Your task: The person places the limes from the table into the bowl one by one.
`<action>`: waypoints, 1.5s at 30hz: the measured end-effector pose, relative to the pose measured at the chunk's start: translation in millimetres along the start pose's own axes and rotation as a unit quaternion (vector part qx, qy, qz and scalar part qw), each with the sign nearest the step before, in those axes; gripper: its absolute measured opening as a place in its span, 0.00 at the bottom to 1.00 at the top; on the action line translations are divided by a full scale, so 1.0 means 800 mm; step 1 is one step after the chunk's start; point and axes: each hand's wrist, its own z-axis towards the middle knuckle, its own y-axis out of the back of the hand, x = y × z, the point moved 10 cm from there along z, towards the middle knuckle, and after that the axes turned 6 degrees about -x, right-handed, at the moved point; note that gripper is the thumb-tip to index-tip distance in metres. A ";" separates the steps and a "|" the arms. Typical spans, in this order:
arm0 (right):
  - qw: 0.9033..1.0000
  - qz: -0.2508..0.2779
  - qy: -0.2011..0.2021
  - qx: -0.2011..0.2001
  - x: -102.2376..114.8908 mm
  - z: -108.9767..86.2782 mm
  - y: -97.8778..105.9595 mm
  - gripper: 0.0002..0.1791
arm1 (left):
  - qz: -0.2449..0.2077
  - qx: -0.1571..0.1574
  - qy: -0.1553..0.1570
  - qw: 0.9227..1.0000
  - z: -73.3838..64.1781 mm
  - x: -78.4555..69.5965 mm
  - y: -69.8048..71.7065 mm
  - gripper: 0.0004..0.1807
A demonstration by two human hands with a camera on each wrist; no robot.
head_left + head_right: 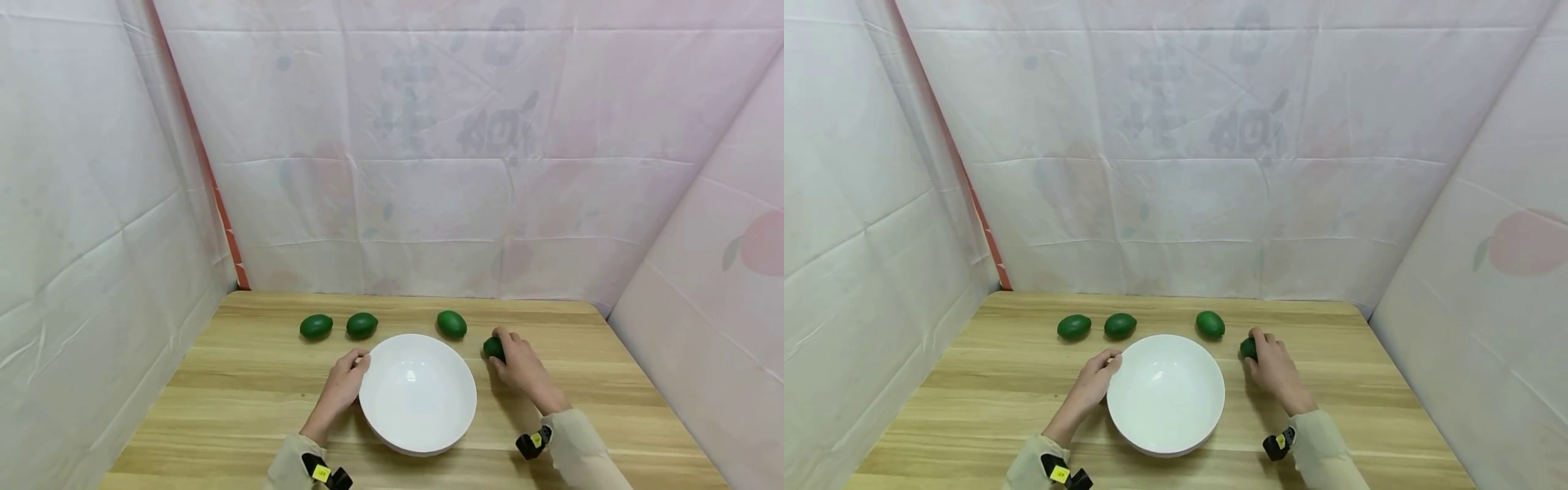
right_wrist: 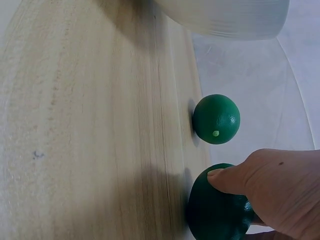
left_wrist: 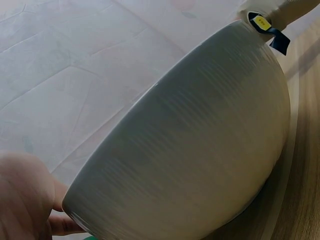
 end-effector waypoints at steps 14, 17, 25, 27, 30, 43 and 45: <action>1.000 0.008 0.008 -0.009 -0.011 0.002 0.011 0.29 | -0.008 0.009 0.010 1.000 -0.001 0.004 -0.002 0.21; 1.000 0.005 0.012 -0.008 -0.010 0.003 0.018 0.29 | -0.008 0.008 0.010 1.000 -0.001 0.004 -0.002 0.21; 0.998 -0.003 0.043 -0.034 -0.001 0.012 0.037 0.27 | -0.009 0.003 0.013 1.000 0.000 0.005 -0.002 0.21; 0.998 -0.003 0.051 -0.034 0.004 0.014 0.041 0.28 | -0.008 0.002 0.012 1.000 0.000 0.005 -0.002 0.21; 0.998 -0.006 0.058 -0.033 0.012 0.015 0.046 0.28 | -0.008 0.003 0.010 1.000 0.000 0.004 -0.003 0.21; 0.994 -0.014 0.101 -0.041 0.053 0.022 0.070 0.27 | -0.010 0.004 0.006 1.000 0.000 0.004 -0.003 0.21; 0.993 -0.012 0.105 -0.042 0.057 0.023 0.073 0.27 | -0.008 0.005 0.006 1.000 0.001 0.004 -0.003 0.21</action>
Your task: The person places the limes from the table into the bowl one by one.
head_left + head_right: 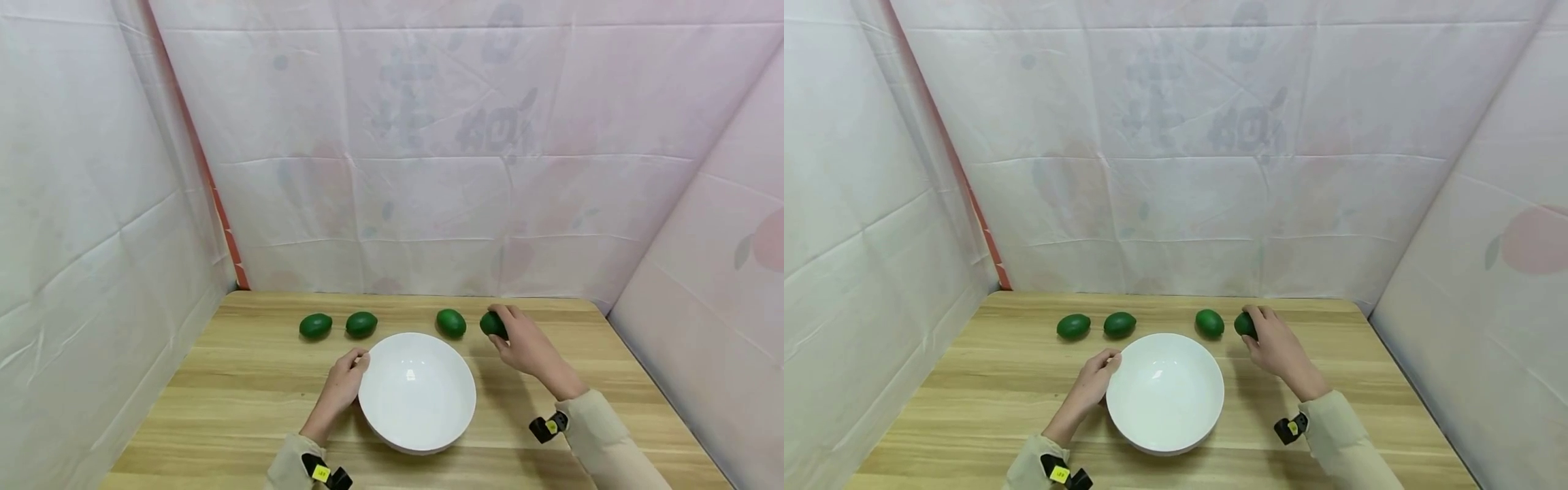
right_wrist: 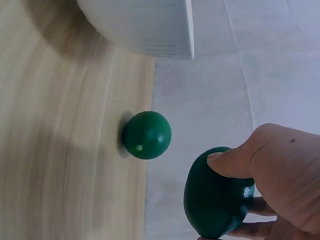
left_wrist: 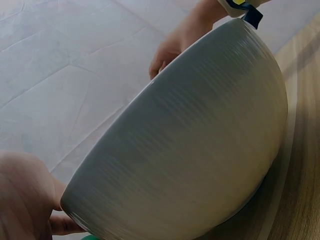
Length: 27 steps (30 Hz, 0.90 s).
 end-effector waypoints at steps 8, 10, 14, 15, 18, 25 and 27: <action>0.999 -0.015 0.038 -0.009 0.024 0.004 0.012 0.29 | 0.005 -0.001 -0.002 1.000 0.000 0.002 0.001 0.21; 0.999 -0.019 0.045 -0.004 0.032 0.004 0.013 0.29 | 0.005 -0.004 -0.004 1.000 0.000 0.002 0.002 0.21; 0.998 -0.022 0.056 0.006 0.045 0.003 0.014 0.29 | 0.003 -0.004 -0.005 1.000 -0.001 0.001 0.002 0.21; 0.998 -0.022 0.058 0.008 0.049 0.003 0.014 0.28 | 0.003 -0.003 -0.004 1.000 -0.001 0.001 0.002 0.21; 0.997 -0.024 0.074 0.005 0.059 0.003 0.013 0.27 | 0.002 0.000 -0.004 1.000 -0.002 0.001 0.002 0.21; 0.992 -0.034 0.123 -0.013 0.078 0.003 0.011 0.28 | -0.001 0.003 -0.001 1.000 -0.002 0.002 0.000 0.22; 0.990 -0.036 0.134 -0.017 0.083 0.002 0.012 0.28 | -0.002 0.004 -0.002 1.000 -0.002 0.002 0.000 0.22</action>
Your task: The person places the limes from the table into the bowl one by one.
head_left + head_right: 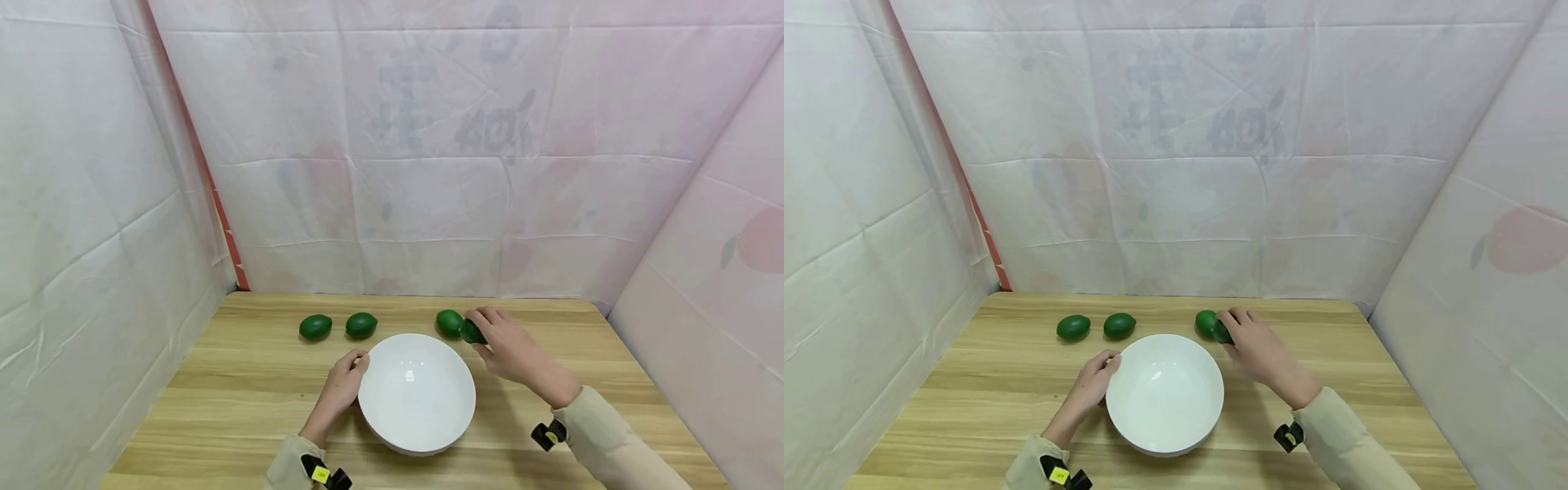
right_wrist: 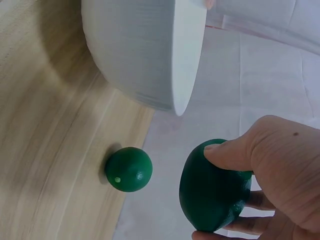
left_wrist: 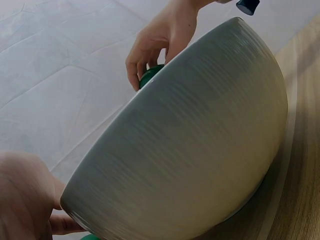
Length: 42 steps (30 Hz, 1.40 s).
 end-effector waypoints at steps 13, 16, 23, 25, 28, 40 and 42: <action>0.999 -0.003 0.025 0.028 0.029 -0.003 -0.003 0.30 | 0.005 -0.003 -0.001 1.000 0.001 0.000 0.000 0.21; 0.999 -0.004 0.034 0.034 0.035 -0.002 -0.003 0.30 | 0.008 -0.003 -0.002 1.000 0.002 -0.001 0.000 0.21; 0.997 0.009 0.046 0.065 0.049 0.000 -0.009 0.30 | 0.006 -0.004 0.003 1.000 -0.001 -0.002 0.002 0.21; 0.996 0.010 0.049 0.071 0.053 -0.001 -0.010 0.30 | 0.004 -0.004 0.001 1.000 -0.001 -0.003 0.002 0.21; 0.995 0.010 0.059 0.075 0.060 -0.002 -0.012 0.29 | 0.003 -0.004 -0.002 1.000 -0.002 -0.004 0.001 0.21; 0.990 0.044 0.109 0.084 0.093 -0.013 -0.022 0.30 | 0.008 -0.009 -0.011 1.000 -0.002 -0.003 0.001 0.21; 0.988 0.055 0.110 0.098 0.096 -0.016 -0.026 0.29 | 0.010 -0.009 -0.012 1.000 -0.003 -0.002 0.001 0.21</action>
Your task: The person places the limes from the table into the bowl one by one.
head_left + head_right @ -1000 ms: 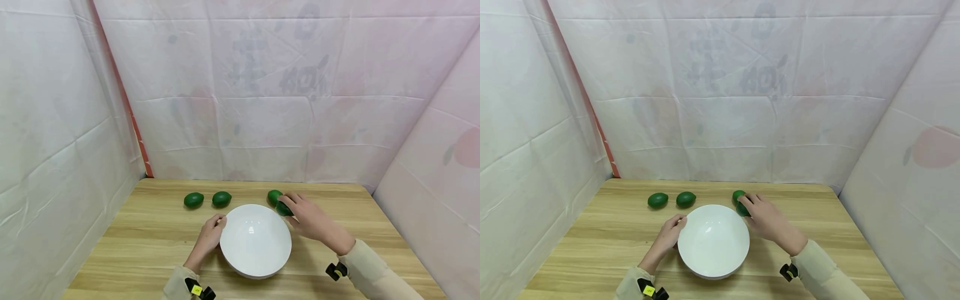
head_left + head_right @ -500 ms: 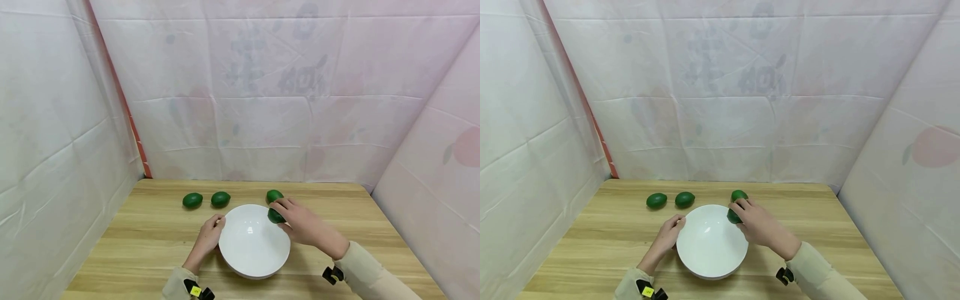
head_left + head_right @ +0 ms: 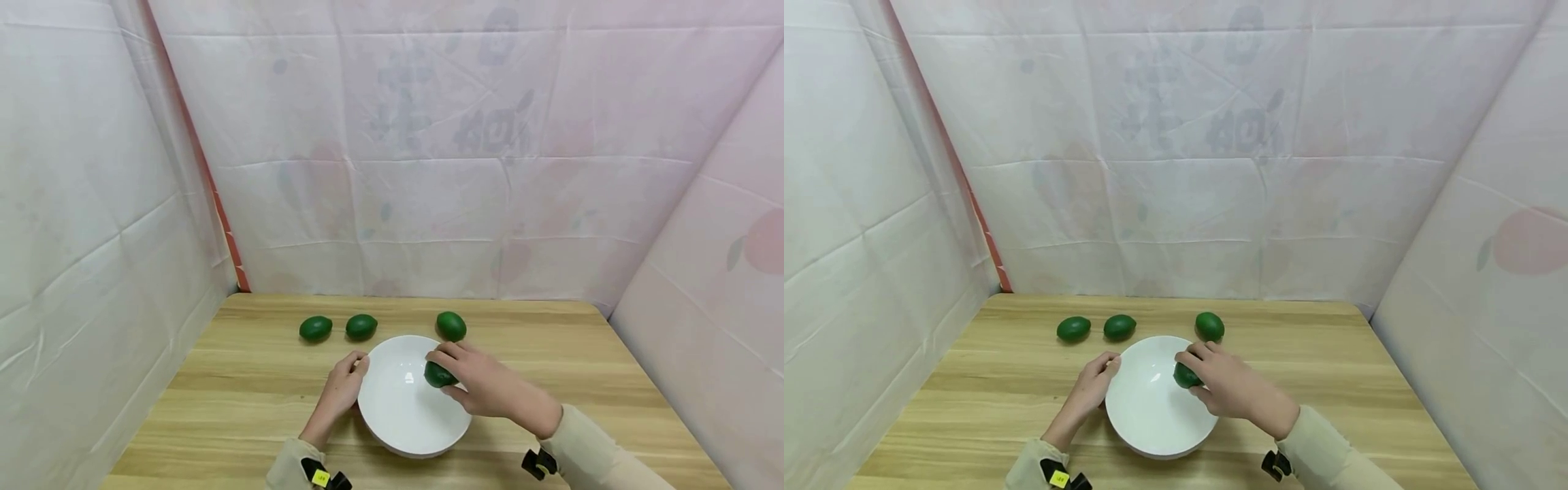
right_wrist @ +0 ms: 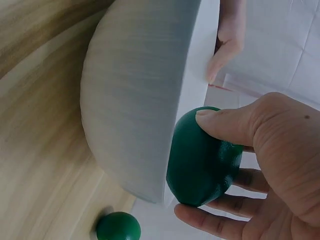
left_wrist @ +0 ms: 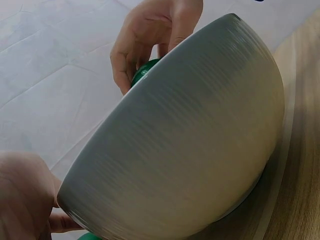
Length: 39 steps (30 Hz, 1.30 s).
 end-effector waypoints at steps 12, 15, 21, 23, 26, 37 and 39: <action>0.998 0.046 0.005 0.040 0.017 0.000 -0.016 0.25 | 0.002 -0.004 0.005 1.000 0.001 0.002 0.000 0.21; 0.997 0.057 -0.002 0.054 0.017 0.000 -0.021 0.25 | 0.002 -0.005 0.009 1.000 0.002 0.003 0.001 0.21; 0.992 0.079 -0.019 0.097 0.019 -0.003 -0.037 0.25 | 0.003 -0.005 0.009 1.000 0.001 0.002 0.003 0.21; 0.990 0.085 -0.024 0.106 0.020 -0.003 -0.040 0.25 | 0.003 -0.004 0.009 1.000 0.001 0.002 0.003 0.22; 0.989 0.089 -0.027 0.113 0.022 -0.004 -0.046 0.25 | 0.002 -0.003 0.009 1.000 0.001 0.001 0.003 0.22; 0.977 0.135 -0.051 0.155 0.019 -0.007 -0.069 0.23 | 0.005 -0.007 0.005 1.000 0.001 -0.001 0.002 0.22; 0.974 0.150 -0.056 0.160 0.017 -0.007 -0.071 0.23 | 0.006 -0.008 0.004 1.000 0.001 -0.002 0.002 0.22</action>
